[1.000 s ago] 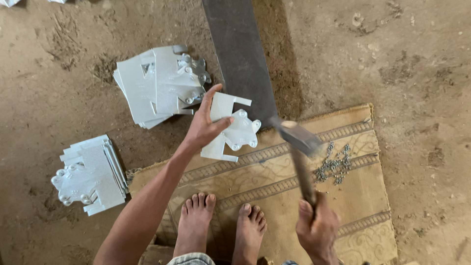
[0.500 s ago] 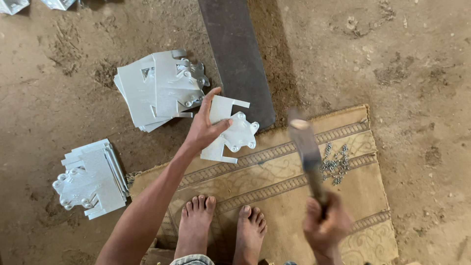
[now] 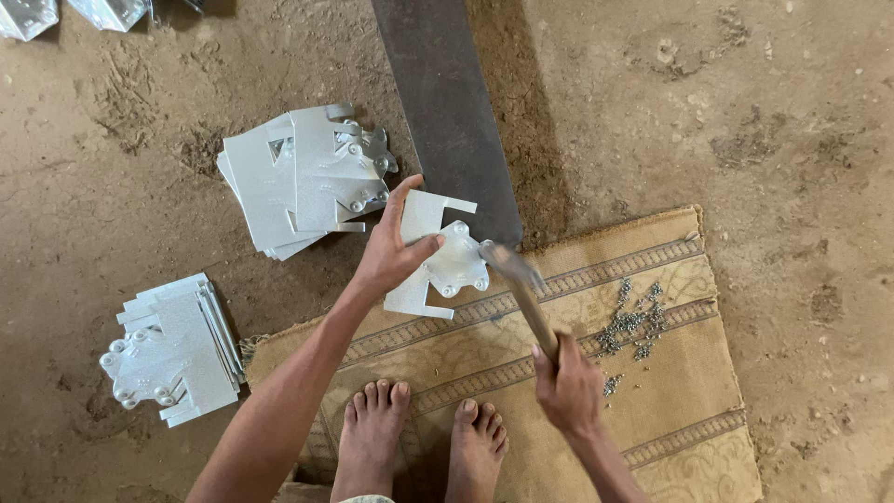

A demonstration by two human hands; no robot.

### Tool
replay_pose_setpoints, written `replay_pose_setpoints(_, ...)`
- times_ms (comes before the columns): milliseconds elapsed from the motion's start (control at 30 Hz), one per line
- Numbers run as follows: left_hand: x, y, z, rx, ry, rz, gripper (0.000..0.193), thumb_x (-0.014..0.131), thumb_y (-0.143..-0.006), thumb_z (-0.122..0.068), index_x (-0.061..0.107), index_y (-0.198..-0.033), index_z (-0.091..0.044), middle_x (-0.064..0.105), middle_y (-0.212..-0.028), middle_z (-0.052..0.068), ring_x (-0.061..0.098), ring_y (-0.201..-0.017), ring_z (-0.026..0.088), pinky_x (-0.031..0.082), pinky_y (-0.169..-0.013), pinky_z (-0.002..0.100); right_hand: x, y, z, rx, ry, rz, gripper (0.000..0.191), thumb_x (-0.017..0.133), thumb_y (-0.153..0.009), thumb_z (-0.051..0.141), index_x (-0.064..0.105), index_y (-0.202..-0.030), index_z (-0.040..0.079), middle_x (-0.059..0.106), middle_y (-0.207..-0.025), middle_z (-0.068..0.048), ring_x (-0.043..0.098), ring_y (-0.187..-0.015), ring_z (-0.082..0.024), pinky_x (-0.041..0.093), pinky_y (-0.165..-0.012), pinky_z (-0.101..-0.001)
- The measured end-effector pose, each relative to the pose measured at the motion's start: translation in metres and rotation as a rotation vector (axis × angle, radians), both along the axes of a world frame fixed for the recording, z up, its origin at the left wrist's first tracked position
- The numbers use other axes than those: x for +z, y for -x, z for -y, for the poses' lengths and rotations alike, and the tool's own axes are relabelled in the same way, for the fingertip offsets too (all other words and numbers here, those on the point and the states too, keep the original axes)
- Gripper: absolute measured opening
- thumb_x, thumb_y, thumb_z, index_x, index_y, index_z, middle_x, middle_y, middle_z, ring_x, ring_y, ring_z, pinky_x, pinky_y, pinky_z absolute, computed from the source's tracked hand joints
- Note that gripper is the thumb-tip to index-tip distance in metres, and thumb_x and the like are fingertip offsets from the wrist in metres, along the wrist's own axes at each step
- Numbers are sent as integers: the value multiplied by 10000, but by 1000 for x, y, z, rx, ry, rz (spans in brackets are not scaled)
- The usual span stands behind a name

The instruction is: The person stands at a work area and hammers small nails into white ornamental metal pieces one at a time, holding each piece against a metal bar while striking the nails with a hammer, then sets the finished piece on a growing pile and picks up the next piece.

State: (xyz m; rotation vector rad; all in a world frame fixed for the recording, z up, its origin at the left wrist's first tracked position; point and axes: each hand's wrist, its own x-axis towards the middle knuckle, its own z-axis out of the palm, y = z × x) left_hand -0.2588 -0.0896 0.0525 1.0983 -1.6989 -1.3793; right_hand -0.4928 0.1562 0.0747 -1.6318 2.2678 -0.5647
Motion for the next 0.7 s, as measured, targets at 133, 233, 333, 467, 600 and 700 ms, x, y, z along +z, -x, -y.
replay_pose_setpoints(133, 3, -2, 0, 41, -299, -64, 874, 772, -842, -138, 312, -1584, -184, 582, -1399, 148, 617, -1197, 218, 528, -1037, 373, -50, 4, -61, 49, 55, 167, 373, 590, -949, 316, 575, -1136, -5, 690, -775, -172, 666, -660, -415, 515, -585, -507)
replay_pose_setpoints(233, 2, 0, -2, -4, -80, -40, 857, 806, -858, -103, 339, -1576, -145, 514, -1508, 158, 580, -1260, 234, 481, -1077, 394, -63, 30, -79, 74, -559, 19, 346, 636, -969, 415, 606, -1037, 78, 710, -855, -170, 684, -804, -414, 502, -680, -532)
replay_pose_setpoints(333, 1, 5, -12, -64, -47, -113, 864, 779, -865, -65, 318, -1593, -121, 491, -1525, 181, 553, -1301, 240, 464, -1096, 407, -69, 71, -63, -139, -155, -7, 224, 564, -1011, 261, 648, -1151, 108, 698, -988, -188, 666, -874, -411, 506, -727, -512)
replay_pose_setpoints(467, 4, 9, -23, -98, -164, -57, 862, 768, -852, -109, 323, -1589, -148, 615, -1370, 146, 625, -1195, 209, 508, -1040, 387, -69, 108, -33, -262, 101, -109, 135, 598, -1014, 175, 644, -1096, 79, 679, -1029, -155, 657, -939, -385, 516, -790, -483)
replay_pose_setpoints(600, 6, 15, -27, -106, -221, -123, 839, 751, -865, -132, 325, -1588, -160, 657, -1302, 126, 647, -1143, 208, 548, -999, 386, -56, 114, -26, -203, -87, -95, 157, 671, -933, 169, 681, -1061, 79, 671, -1024, -162, 653, -916, -397, 518, -726, -482)
replay_pose_setpoints(700, 6, 18, -25, -107, -78, -61, 852, 782, -851, -117, 340, -1578, -151, 669, -1292, 132, 660, -1134, 222, 513, -1018, 394, -48, 111, -30, -114, 13, -144, 130, 680, -921, 124, 681, -1041, 75, 673, -1026, -150, 656, -943, -383, 524, -778, -467)
